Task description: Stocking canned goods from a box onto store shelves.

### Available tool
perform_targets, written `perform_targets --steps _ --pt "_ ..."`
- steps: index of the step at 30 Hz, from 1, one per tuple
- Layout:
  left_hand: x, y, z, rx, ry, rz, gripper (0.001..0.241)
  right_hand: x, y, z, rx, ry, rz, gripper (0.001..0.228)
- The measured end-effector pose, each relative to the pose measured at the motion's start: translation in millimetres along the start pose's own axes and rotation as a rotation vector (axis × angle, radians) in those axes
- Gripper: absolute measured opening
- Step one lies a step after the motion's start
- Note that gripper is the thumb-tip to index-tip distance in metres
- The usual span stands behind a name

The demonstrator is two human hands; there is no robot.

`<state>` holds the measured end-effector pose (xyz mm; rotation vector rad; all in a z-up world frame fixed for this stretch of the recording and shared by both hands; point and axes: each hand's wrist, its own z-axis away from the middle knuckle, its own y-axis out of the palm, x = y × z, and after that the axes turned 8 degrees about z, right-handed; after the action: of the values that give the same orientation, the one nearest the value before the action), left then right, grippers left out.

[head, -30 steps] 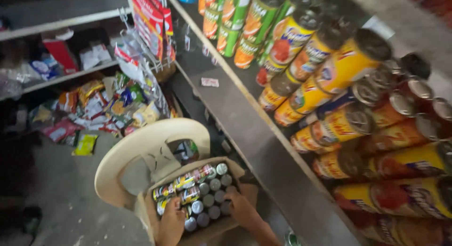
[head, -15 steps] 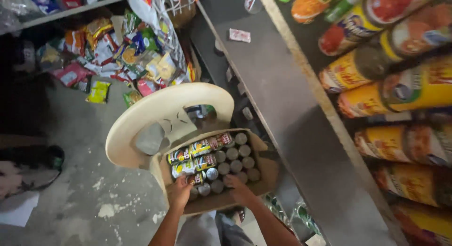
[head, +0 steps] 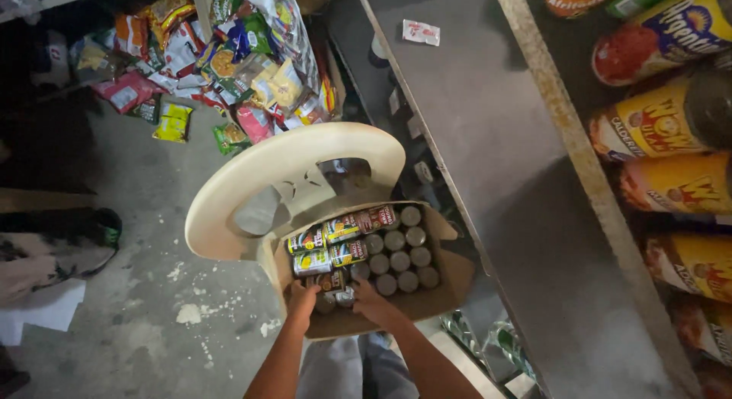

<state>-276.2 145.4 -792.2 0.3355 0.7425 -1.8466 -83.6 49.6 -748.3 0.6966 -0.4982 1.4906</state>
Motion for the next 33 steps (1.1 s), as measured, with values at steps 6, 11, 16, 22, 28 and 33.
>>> perform_targets --steps 6,11,16,22,28,33 --pt "-0.1 -6.1 2.7 0.154 -0.010 0.028 0.041 8.0 -1.4 -8.1 0.054 0.024 -0.230 0.102" --pt "3.2 -2.9 0.7 0.238 -0.058 0.002 0.033 -8.8 -10.7 -14.8 0.050 0.099 -0.201 0.086" --pt "-7.7 2.5 22.5 0.306 -0.189 0.208 0.027 -63.4 -22.2 -25.5 -0.015 -0.184 -0.002 0.071" --pt "-18.0 19.1 49.5 0.433 -0.159 0.425 0.020 0.3 -34.2 22.5 -0.352 -0.454 0.342 0.047" --pt "-104.9 20.1 150.6 0.494 0.111 0.567 0.005 132.4 -44.0 137.4 -0.702 -0.660 0.504 0.067" --pt "-185.2 17.1 238.4 0.606 0.454 0.398 0.009 214.7 -50.6 227.7 -0.786 -0.641 0.189 0.062"
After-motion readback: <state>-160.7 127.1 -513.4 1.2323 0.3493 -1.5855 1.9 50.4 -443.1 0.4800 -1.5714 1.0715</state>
